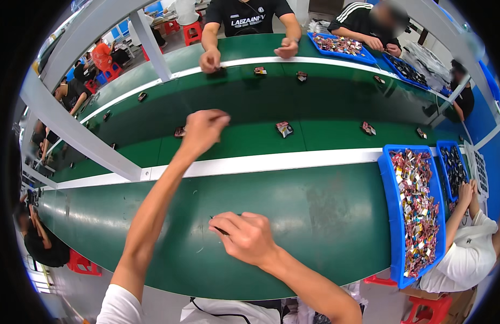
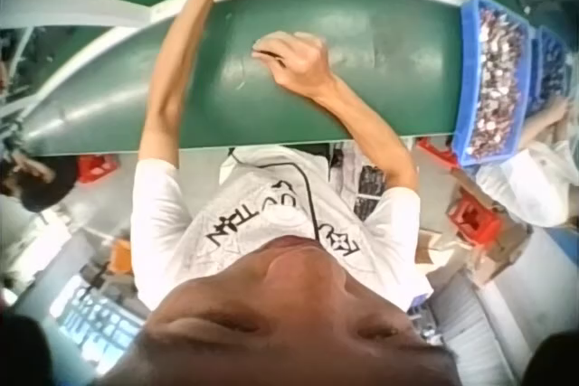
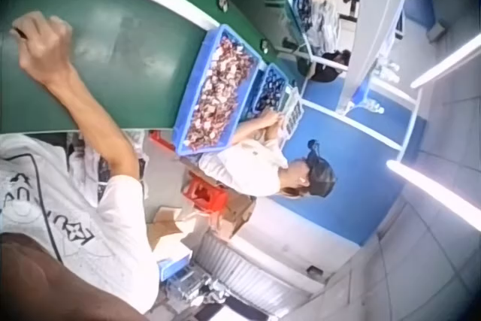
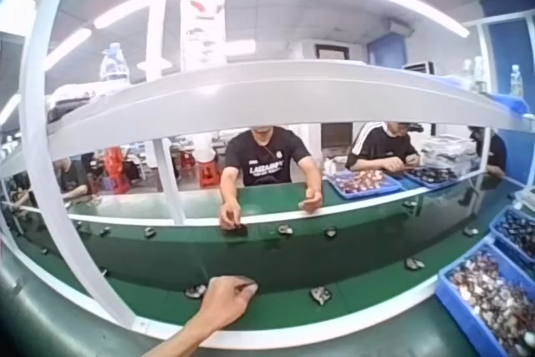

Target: Assembling electronic modules and placing them onto a conveyor belt in a factory setting

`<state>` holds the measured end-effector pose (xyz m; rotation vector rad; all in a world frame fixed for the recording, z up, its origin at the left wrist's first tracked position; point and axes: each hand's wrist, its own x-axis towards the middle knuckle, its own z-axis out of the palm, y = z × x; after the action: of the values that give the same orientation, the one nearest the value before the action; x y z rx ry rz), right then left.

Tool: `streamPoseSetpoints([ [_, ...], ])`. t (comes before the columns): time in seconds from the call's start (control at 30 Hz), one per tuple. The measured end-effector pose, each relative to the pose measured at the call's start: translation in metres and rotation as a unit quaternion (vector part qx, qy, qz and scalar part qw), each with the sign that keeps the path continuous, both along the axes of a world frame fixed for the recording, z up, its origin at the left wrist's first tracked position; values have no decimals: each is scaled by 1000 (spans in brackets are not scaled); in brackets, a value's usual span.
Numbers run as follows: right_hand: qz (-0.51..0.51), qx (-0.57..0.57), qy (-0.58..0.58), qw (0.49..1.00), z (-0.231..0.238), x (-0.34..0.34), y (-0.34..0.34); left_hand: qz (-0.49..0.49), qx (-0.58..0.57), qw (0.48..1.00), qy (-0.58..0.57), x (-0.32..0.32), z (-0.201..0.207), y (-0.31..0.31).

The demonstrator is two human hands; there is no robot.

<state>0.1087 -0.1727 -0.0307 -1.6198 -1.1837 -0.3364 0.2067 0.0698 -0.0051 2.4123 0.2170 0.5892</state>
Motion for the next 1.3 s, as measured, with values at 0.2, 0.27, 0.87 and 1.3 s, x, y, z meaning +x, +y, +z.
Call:
streamPoseSetpoints([
  [0.2, 16, -3, 9, 1000, -2, -3, 3, -98, -180, 976, 69, 76, 4, -63],
  [0.27, 13, -4, 6, 1000, -2, -1, 2, -101, -208, 965, 123, 94, 3, -69],
  [0.87, 13, 34, 59, 998, 0, 1, 7, -60, -174, 967, 177, 62, 12, -55],
  [1.3, 21, 22, 423, 905, 20, -4, -12, 21, -505, 859, 81, -173, 14, -65],
])
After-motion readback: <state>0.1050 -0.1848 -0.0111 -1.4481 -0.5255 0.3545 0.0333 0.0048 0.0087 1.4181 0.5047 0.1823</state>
